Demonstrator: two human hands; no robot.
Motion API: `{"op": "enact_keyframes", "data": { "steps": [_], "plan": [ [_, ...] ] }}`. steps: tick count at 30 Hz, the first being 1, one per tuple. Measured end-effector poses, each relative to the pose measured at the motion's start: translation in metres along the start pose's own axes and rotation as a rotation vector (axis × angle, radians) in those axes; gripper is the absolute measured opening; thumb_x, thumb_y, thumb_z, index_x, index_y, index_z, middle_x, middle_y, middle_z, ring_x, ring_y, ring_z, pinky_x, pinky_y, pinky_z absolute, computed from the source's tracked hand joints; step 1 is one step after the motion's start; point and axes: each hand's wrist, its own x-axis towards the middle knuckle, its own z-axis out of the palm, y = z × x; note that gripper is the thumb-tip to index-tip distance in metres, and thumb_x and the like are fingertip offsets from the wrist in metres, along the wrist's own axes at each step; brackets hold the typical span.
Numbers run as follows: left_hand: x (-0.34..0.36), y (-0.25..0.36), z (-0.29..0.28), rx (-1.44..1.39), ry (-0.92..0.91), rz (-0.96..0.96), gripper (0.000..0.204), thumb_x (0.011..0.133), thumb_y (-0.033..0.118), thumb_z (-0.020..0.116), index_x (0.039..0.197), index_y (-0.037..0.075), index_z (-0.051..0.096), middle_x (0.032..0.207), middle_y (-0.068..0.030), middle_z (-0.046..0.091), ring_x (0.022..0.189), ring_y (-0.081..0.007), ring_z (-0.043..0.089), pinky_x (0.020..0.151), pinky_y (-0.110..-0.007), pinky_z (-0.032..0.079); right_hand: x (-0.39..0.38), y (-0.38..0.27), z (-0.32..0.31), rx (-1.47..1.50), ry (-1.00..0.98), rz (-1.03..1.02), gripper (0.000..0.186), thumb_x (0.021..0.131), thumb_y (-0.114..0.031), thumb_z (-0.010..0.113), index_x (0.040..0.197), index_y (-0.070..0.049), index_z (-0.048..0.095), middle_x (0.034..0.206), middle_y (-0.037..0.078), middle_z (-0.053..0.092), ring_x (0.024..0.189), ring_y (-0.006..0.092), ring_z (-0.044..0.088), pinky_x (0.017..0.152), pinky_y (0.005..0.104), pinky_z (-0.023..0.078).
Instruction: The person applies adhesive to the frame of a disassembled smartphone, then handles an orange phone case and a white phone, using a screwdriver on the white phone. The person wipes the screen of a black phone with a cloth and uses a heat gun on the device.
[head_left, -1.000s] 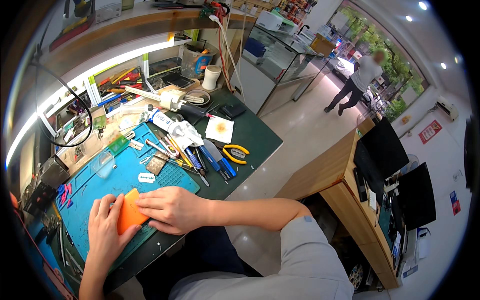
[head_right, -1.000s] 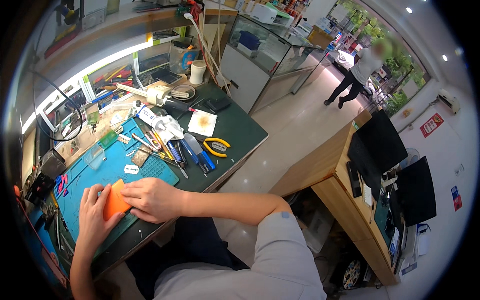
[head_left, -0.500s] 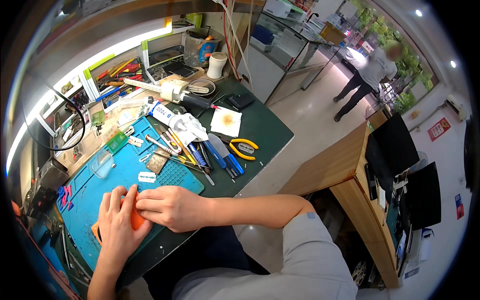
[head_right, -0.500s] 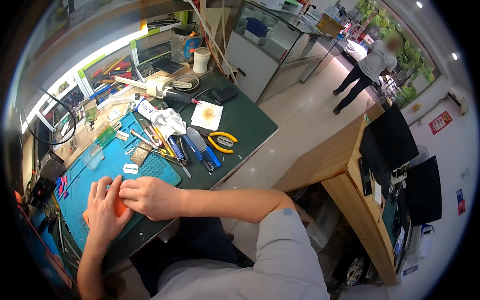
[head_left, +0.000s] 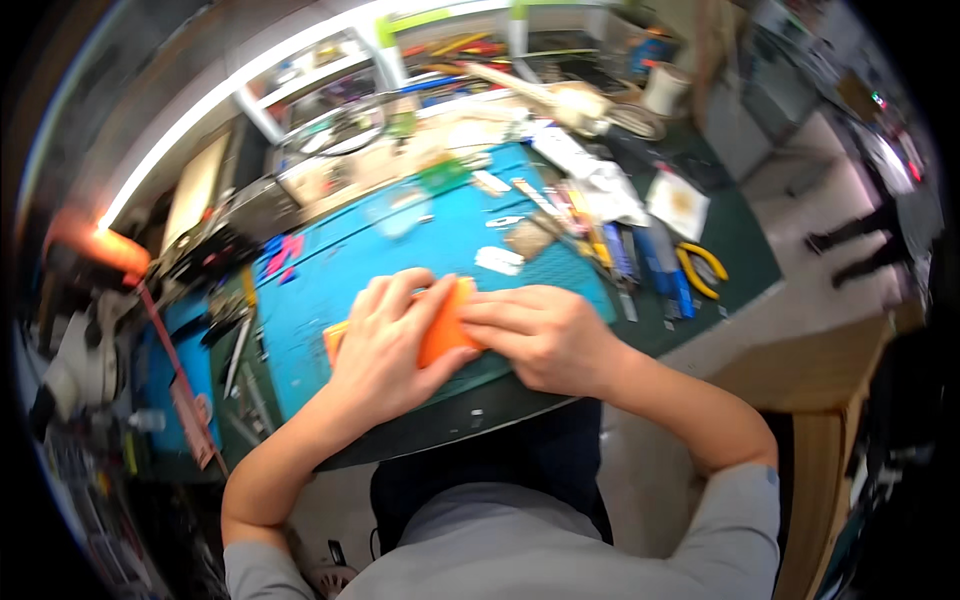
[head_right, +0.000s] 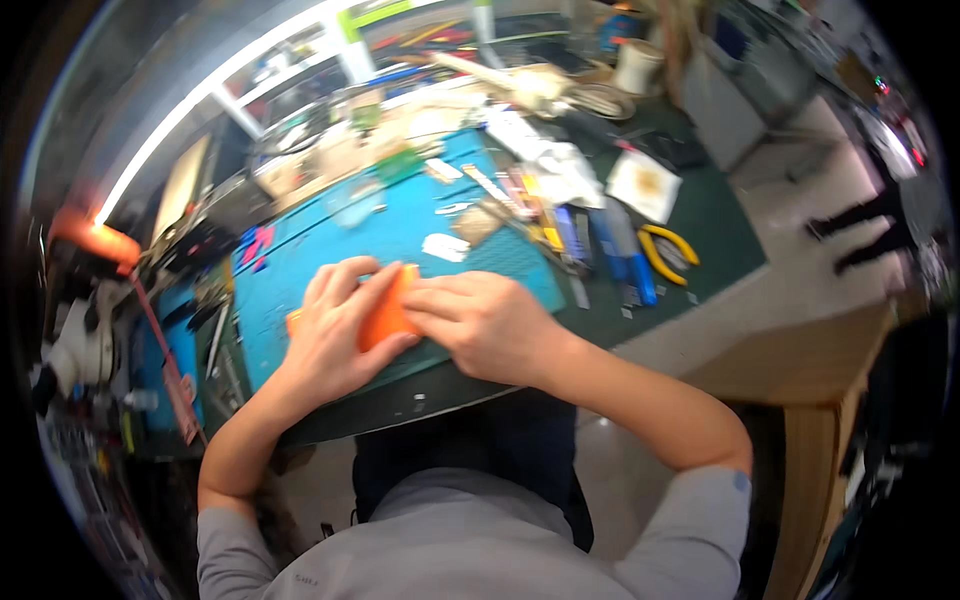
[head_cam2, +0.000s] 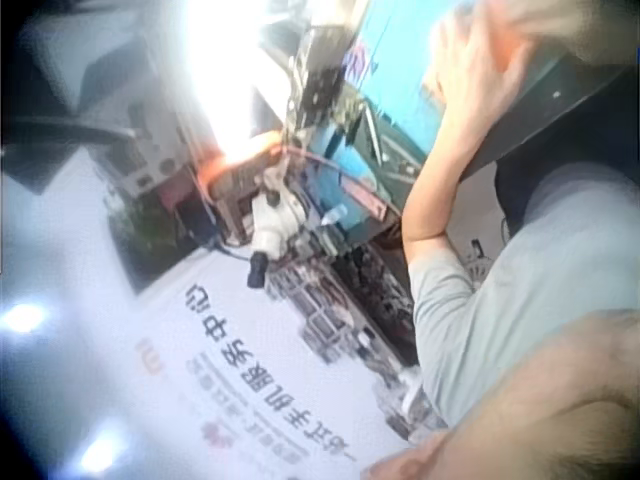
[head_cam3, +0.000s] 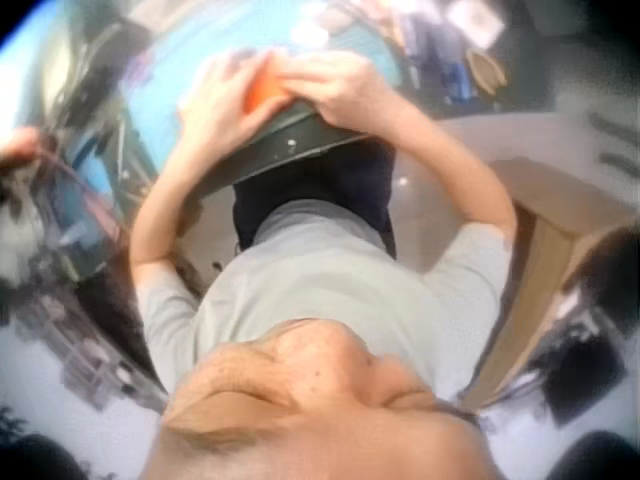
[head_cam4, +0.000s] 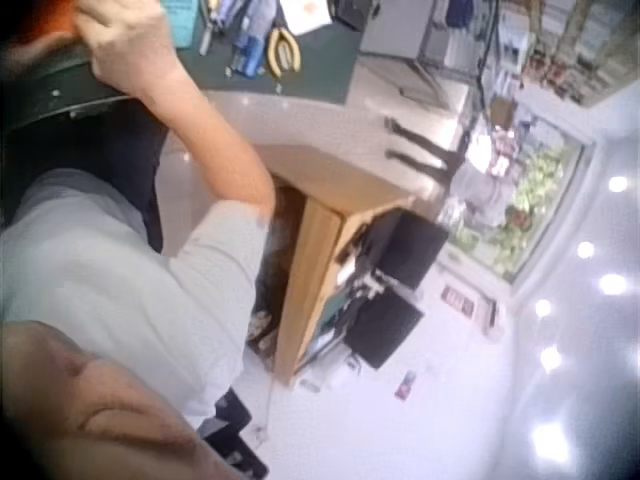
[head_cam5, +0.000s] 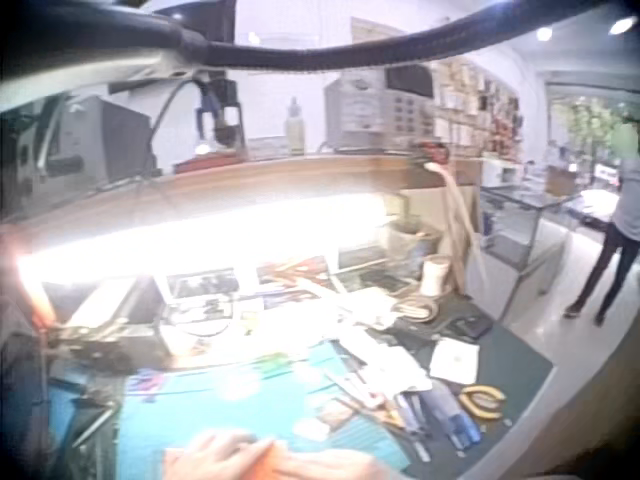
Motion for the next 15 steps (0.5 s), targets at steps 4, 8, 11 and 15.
{"op": "enact_keyframes", "data": {
  "steps": [4,8,11,15],
  "plan": [
    [-0.033,-0.025,-0.012,-0.012,-0.007,-0.073,0.068,0.081,0.035,0.083,0.137,0.005,0.061,0.128,-0.0121,0.057,0.116,-0.0316,0.053,0.104,-0.044,0.039,0.006,-0.003,-0.003,-0.039,-0.097,-0.007,0.033,0.078,-0.003,0.066,0.11,-0.003,0.074,0.119,0.006,0.072,0.112,0.0227,0.07,0.091,0.0354,0.057],
    [-0.062,-0.04,-0.024,-0.014,-0.017,-0.145,0.07,0.078,0.032,0.085,0.138,0.005,0.061,0.129,-0.0118,0.057,0.119,-0.0314,0.052,0.107,-0.045,0.035,0.009,-0.003,-0.005,-0.029,-0.11,-0.021,0.033,0.078,-0.001,0.066,0.11,-0.002,0.074,0.121,0.007,0.072,0.112,0.0229,0.07,0.091,0.0358,0.057],
    [-0.077,-0.045,-0.029,-0.039,0.003,-0.16,0.068,0.078,0.028,0.085,0.137,0.005,0.061,0.132,-0.0116,0.057,0.124,-0.0319,0.051,0.108,-0.044,0.033,0.009,-0.004,-0.006,-0.023,-0.1,-0.009,0.032,0.078,0.0,0.065,0.109,-0.003,0.074,0.12,0.006,0.073,0.111,0.023,0.071,0.09,0.0359,0.057],
    [-0.087,-0.049,-0.032,-0.026,0.032,-0.134,0.062,0.08,0.026,0.083,0.135,0.005,0.062,0.136,-0.01,0.06,0.124,-0.0292,0.055,0.108,-0.043,0.035,0.011,-0.003,-0.004,-0.018,-0.082,-0.003,0.034,0.075,0.003,0.065,0.106,-0.002,0.075,0.116,0.007,0.075,0.109,0.0235,0.072,0.088,0.0358,0.058]
  ]
}}
